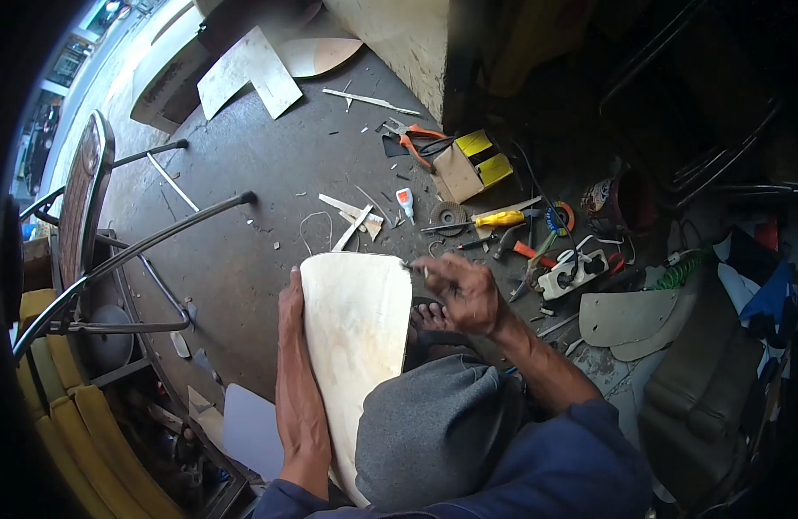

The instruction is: The person traces a template onto a thin board, uses a utility knife to score and cut the board into a seat shape, and then places the cut board onto a metal folding chair frame.

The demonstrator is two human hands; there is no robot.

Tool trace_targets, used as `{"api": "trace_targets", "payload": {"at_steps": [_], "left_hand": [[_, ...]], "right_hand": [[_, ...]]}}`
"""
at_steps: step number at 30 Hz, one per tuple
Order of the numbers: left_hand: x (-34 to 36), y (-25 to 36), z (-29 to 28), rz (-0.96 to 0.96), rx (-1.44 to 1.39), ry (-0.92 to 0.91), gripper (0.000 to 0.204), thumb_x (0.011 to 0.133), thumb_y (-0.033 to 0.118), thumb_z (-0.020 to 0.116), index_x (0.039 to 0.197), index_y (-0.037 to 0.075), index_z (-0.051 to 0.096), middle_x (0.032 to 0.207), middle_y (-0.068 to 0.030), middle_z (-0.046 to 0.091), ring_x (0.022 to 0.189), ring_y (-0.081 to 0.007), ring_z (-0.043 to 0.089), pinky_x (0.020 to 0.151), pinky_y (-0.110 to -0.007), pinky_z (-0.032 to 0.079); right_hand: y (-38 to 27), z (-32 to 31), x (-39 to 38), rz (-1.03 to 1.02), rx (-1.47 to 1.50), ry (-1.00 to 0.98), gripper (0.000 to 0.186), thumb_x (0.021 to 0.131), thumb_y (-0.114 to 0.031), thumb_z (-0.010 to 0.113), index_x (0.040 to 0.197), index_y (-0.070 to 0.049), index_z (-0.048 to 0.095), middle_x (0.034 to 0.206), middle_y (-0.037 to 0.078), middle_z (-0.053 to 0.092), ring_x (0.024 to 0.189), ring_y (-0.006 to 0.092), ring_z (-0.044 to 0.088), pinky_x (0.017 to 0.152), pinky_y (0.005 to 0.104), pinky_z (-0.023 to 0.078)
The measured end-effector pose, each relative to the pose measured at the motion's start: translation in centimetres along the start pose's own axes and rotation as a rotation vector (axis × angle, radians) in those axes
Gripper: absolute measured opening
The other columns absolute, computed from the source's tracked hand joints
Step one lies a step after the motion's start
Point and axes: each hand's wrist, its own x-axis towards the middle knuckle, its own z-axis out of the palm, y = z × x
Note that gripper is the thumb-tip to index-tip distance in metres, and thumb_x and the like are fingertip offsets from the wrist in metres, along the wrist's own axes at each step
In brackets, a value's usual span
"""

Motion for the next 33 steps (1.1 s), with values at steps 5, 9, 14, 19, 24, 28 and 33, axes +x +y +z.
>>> {"api": "trace_targets", "payload": {"at_steps": [5,9,14,19,24,28,33], "left_hand": [[0.5,0.5,0.3,0.011,-0.001,-0.011,0.080,0.094,0.071,0.051,0.115,-0.003,0.072,0.104,-0.0159,0.074,0.088,-0.0295,0.068,0.086,-0.044,0.051],[0.6,0.1,-0.3,-0.001,-0.007,0.006,0.080,0.095,0.071,0.051,0.115,-0.003,0.072,0.104,-0.0158,0.074,0.087,-0.0295,0.068,0.086,-0.044,0.052],[0.6,0.0,-0.1,-0.008,0.002,0.000,0.080,0.095,0.071,0.051,0.116,-0.003,0.072,0.104,-0.0157,0.074,0.087,-0.0296,0.068,0.086,-0.044,0.052],[0.7,0.7,0.0,0.011,0.004,0.001,0.079,0.095,0.071,0.051,0.116,-0.003,0.071,0.104,-0.0156,0.074,0.086,-0.0296,0.068,0.086,-0.043,0.052],[0.6,-1.3,-0.4,-0.016,0.012,0.012,0.079,0.095,0.071,0.051,0.117,-0.003,0.071,0.104,-0.0154,0.074,0.086,-0.0296,0.068,0.086,-0.043,0.052],[1.3,0.0,0.1,0.003,0.002,0.004,0.079,0.095,0.070,0.052,0.118,-0.003,0.071,0.105,-0.0153,0.074,0.086,-0.0296,0.068,0.086,-0.043,0.052],[1.3,-0.4,0.8,0.003,0.000,-0.015,0.079,0.095,0.070,0.052,0.118,-0.003,0.071,0.105,-0.0152,0.074,0.085,-0.0296,0.068,0.086,-0.043,0.052]], "right_hand": [[-0.3,-0.4,-2.0,-0.049,0.102,0.003,0.025,0.098,-0.017,0.065,0.118,-0.003,0.068,0.082,0.012,0.061,0.072,0.0254,0.061,0.066,0.0364,0.050],[-1.2,-0.1,-1.8,-0.125,0.094,-0.058,0.027,0.091,-0.009,0.071,0.117,-0.002,0.067,0.081,0.011,0.060,0.072,0.0258,0.061,0.066,0.0371,0.050],[-0.4,0.5,-0.9,-0.104,0.080,-0.028,0.031,0.090,-0.006,0.070,0.120,-0.003,0.065,0.081,0.012,0.060,0.073,0.0280,0.062,0.067,0.0382,0.051],[6.3,1.6,0.0,0.193,0.052,0.165,0.027,0.097,-0.011,0.064,0.123,-0.003,0.066,0.091,0.011,0.069,0.082,0.0197,0.065,0.076,0.0332,0.053],[3.6,0.8,-0.9,0.210,0.227,0.040,0.026,0.101,-0.013,0.060,0.123,-0.002,0.067,0.099,0.010,0.072,0.088,0.0149,0.064,0.083,0.0305,0.052],[-0.7,-1.0,-0.7,-0.033,0.110,-0.096,0.025,0.099,-0.011,0.059,0.121,-0.003,0.068,0.093,0.012,0.070,0.083,0.0258,0.068,0.080,0.0351,0.053],[3.4,1.7,-0.1,0.178,-0.047,0.079,0.029,0.103,-0.023,0.061,0.122,-0.003,0.068,0.083,0.006,0.062,0.071,0.0162,0.057,0.068,0.0283,0.047]]}}
